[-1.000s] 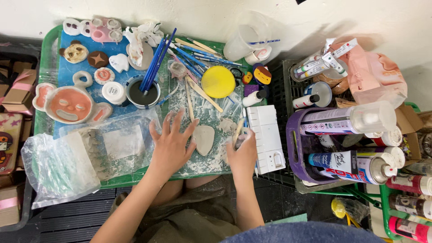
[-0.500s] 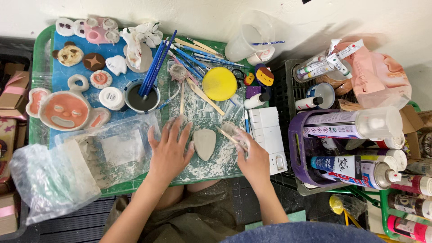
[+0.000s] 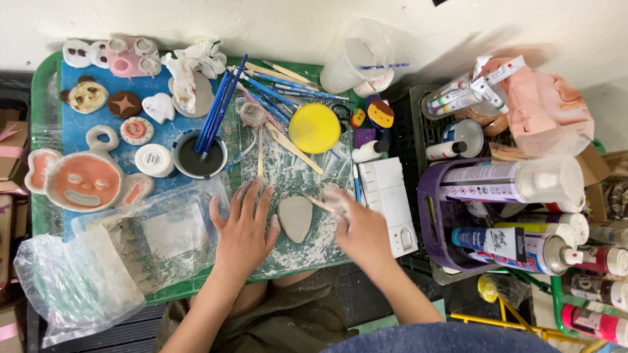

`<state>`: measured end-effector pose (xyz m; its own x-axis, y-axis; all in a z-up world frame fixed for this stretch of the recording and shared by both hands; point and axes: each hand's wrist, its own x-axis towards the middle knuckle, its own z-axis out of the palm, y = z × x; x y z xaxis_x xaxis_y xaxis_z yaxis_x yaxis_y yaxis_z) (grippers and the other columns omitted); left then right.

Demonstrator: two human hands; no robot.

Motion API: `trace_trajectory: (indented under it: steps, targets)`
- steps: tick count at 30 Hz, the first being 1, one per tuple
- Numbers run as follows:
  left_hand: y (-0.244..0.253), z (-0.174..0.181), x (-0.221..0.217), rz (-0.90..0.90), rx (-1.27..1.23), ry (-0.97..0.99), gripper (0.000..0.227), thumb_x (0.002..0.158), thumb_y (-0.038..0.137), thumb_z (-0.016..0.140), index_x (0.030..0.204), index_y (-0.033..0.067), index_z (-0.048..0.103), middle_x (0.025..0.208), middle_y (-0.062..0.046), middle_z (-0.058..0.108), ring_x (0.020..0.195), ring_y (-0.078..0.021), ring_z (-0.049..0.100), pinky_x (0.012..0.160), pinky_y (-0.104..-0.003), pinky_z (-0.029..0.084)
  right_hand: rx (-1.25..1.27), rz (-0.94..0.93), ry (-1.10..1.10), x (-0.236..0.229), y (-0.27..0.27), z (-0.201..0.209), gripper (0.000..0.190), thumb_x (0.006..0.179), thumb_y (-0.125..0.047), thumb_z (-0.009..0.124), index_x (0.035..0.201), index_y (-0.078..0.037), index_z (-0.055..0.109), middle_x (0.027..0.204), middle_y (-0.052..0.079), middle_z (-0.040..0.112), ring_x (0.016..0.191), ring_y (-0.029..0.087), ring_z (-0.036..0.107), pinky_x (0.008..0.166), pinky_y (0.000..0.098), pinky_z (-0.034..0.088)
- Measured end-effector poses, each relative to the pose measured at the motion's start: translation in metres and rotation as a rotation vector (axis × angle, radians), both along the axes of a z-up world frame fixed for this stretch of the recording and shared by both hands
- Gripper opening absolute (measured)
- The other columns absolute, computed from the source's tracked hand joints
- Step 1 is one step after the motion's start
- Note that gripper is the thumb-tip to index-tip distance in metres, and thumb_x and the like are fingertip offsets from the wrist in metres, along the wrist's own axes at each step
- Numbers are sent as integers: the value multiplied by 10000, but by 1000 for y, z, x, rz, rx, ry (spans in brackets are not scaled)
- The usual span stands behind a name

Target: The person shapes a piece of clay by hand, using a small wooden tool to smooth the edges and surface.

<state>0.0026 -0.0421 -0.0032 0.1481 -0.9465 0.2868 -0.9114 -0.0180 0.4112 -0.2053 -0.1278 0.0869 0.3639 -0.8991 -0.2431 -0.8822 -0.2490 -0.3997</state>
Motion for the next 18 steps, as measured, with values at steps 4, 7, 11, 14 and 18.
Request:
trace_trajectory:
  steps: [4, 7, 11, 14, 18]
  targets:
    - [3, -1, 0, -2, 0, -10, 516, 940, 344, 599, 1404, 119, 581, 1478, -83, 512, 1378, -252, 480, 1185, -624, 141, 88, -14, 235, -1, -6, -8, 500, 966, -145, 614, 1436, -309, 559, 844, 73, 787, 536, 188, 695, 519, 338, 570]
    - [2, -1, 0, -1, 5, -17, 525, 933, 349, 597, 1403, 115, 578, 1473, -83, 512, 1361, -256, 480, 1175, -631, 138, -292, 221, -121, -8, -16, -9, 397, 915, -114, 646, 1294, -230, 672, 1036, 19, 802, 678, 187, 745, 596, 333, 581]
    - [2, -1, 0, -7, 12, -21, 529, 930, 341, 593, 1407, 115, 570, 1480, -84, 507, 1367, -257, 478, 1179, -627, 130, -88, 198, -28, -16, -35, -12, 339, 948, -150, 636, 1265, -246, 706, 975, 3, 802, 663, 199, 743, 610, 352, 576]
    - [1, -2, 1, -10, 11, -22, 525, 935, 338, 593, 1409, 115, 567, 1481, -83, 504, 1371, -255, 475, 1185, -623, 123, -182, 264, -189, -17, -35, -13, 332, 924, -115, 654, 1239, -202, 712, 1045, 43, 791, 758, 226, 759, 658, 348, 593]
    - [3, -1, 0, -7, 12, -7, 527, 938, 349, 596, 1410, 115, 568, 1479, -80, 505, 1379, -247, 469, 1191, -621, 118, -6, 39, -55, -21, -32, -10, 403, 900, -112, 636, 1296, -190, 644, 1034, 15, 810, 621, 272, 712, 614, 378, 562]
